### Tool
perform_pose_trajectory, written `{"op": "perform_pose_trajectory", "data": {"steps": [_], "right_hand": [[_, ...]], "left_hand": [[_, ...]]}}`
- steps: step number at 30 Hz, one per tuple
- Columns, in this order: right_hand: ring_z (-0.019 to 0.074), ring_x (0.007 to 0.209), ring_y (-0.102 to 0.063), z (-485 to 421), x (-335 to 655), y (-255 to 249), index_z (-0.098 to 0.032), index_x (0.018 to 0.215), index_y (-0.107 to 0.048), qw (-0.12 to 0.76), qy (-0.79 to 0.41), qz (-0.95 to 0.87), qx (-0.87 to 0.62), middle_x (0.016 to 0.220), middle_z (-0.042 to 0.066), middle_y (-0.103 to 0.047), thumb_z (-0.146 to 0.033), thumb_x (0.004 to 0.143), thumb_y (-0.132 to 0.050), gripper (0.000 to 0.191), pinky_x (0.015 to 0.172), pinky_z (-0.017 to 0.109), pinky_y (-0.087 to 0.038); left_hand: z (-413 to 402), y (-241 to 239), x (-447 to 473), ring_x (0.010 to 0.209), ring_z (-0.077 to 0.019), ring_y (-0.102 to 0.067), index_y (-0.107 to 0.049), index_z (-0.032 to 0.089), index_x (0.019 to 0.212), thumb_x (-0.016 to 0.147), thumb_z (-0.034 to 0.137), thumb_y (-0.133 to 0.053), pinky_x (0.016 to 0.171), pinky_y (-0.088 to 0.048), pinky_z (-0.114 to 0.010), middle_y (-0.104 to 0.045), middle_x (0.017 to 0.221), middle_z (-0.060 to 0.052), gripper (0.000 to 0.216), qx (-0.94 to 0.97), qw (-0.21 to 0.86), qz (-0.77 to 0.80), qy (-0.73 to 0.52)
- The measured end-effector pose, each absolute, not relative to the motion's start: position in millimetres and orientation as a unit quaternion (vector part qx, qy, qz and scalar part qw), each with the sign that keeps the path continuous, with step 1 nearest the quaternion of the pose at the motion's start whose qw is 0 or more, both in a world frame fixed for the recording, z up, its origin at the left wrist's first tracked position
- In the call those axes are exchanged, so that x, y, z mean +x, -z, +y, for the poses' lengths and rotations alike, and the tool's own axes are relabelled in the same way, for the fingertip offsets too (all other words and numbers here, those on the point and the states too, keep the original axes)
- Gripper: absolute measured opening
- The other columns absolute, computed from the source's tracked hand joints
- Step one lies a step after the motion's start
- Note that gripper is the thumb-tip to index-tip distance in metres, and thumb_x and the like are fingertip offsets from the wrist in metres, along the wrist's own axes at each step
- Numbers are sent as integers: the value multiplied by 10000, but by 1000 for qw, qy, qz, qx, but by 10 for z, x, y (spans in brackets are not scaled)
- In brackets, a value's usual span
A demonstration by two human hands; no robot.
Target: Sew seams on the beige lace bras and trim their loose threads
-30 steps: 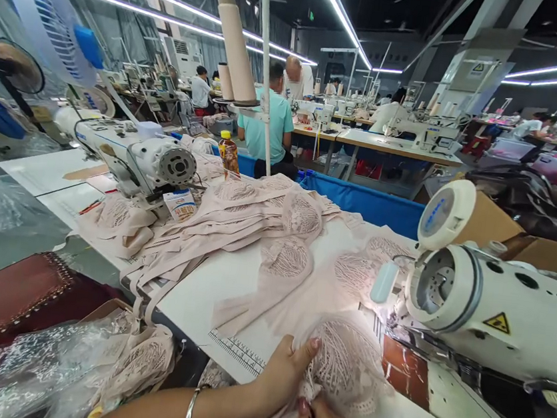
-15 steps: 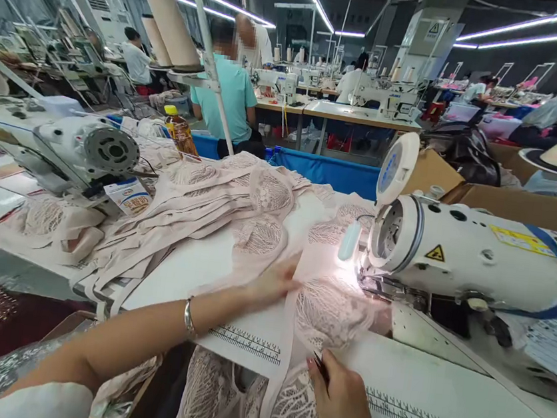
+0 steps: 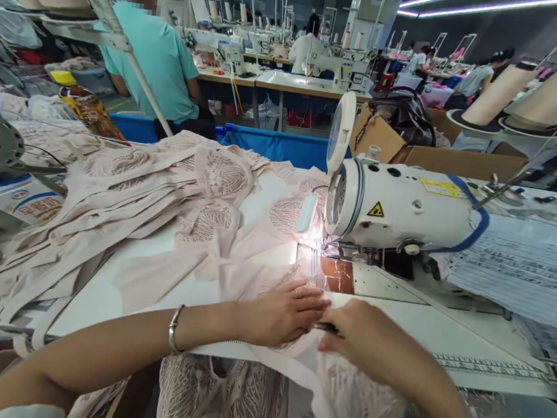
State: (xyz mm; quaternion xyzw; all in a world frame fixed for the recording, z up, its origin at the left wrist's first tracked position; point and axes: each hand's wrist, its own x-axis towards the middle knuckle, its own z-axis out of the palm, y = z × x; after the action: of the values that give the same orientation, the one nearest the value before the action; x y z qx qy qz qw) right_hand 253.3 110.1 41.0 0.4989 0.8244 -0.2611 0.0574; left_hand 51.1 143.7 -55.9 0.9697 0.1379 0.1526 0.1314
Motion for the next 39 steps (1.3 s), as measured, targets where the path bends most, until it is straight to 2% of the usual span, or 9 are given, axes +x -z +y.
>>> {"op": "perform_pose_trajectory", "data": {"steps": [3, 7, 11, 16, 20, 24, 27, 34, 39], "right_hand": [[212, 598, -619, 1314, 2742, -407, -242, 699, -691, 77, 132, 817, 555, 656, 31, -689, -234, 853, -681, 155, 526, 299, -286], [219, 735, -647, 1608, 2684, -19, -232, 878, -678, -66, 44, 768, 635, 891, 69, -717, -164, 884, -557, 139, 574, 295, -341], [218, 692, -628, 1797, 2513, 374, -228, 838, -624, -144, 52, 704, 693, 815, 56, -715, -280, 908, -547, 117, 555, 286, -341], [223, 678, -619, 1787, 2500, 508, -241, 776, -587, -170, 38, 683, 710, 757, 46, -691, -359, 886, -547, 167, 562, 288, -350], [216, 661, -621, 1748, 2539, 494, -234, 897, -594, -178, 57, 671, 717, 748, 30, -685, -401, 842, -594, 176, 576, 282, -382], [210, 660, -608, 1739, 2524, 473, -245, 775, -553, -173, 76, 689, 700, 720, 22, -662, -389, 838, -581, 160, 569, 281, -371], [206, 677, -604, 1718, 2500, 485, -245, 720, -502, -212, 42, 707, 673, 758, 37, -653, -400, 877, -527, 223, 585, 284, -395], [200, 584, -628, 1661, 2509, 613, -218, 864, -539, -217, -24, 753, 621, 700, 35, -690, -175, 907, -439, 117, 549, 289, -385], [206, 627, -665, 1656, 2505, 612, -181, 926, -604, -208, -52, 784, 583, 727, 55, -712, -187, 942, -466, 139, 587, 290, -437]], "left_hand": [[1550, 585, 681, 1418, -286, -431, -439, 45, 1439, 1013, 253, -440, 1194, -349, -473, -473, 1519, -193, 475, 955, 144, 180, -188], [1771, 519, 725, 1288, -243, -542, -578, 59, 1255, 978, 207, -475, 1129, -433, -364, -614, 1332, -187, 331, 950, 176, 159, -201], [1909, 506, 688, 1114, -201, -623, -608, 111, 1179, 923, 68, -453, 963, -528, -305, -674, 1195, -116, 302, 941, 182, 216, -183], [1874, 616, 689, 1268, -311, -548, -546, -6, 1313, 1007, 289, -444, 1070, -439, -421, -598, 1355, -219, 437, 931, -8, 312, -189], [1773, 627, 683, 1237, -321, -566, -586, -47, 1279, 1032, 362, -407, 1082, -391, -421, -640, 1296, -234, 510, 939, -109, 282, -163], [1755, 575, 674, 1073, -289, -617, -644, 2, 1193, 1030, 342, -405, 936, -450, -401, -673, 1211, -213, 447, 943, -99, 280, -148], [1773, 574, 673, 1106, -285, -600, -640, -13, 1194, 1033, 345, -393, 964, -427, -399, -653, 1258, -239, 464, 945, -102, 268, -155], [1810, 564, 658, 1114, -312, -587, -603, -7, 1229, 1013, 343, -405, 903, -443, -409, -599, 1347, -245, 456, 949, -61, 265, -160], [1877, 502, 643, 1083, -320, -577, -597, 86, 1206, 969, 368, -483, 849, -455, -419, -549, 1398, -208, 386, 951, 2, 268, -154]]}}
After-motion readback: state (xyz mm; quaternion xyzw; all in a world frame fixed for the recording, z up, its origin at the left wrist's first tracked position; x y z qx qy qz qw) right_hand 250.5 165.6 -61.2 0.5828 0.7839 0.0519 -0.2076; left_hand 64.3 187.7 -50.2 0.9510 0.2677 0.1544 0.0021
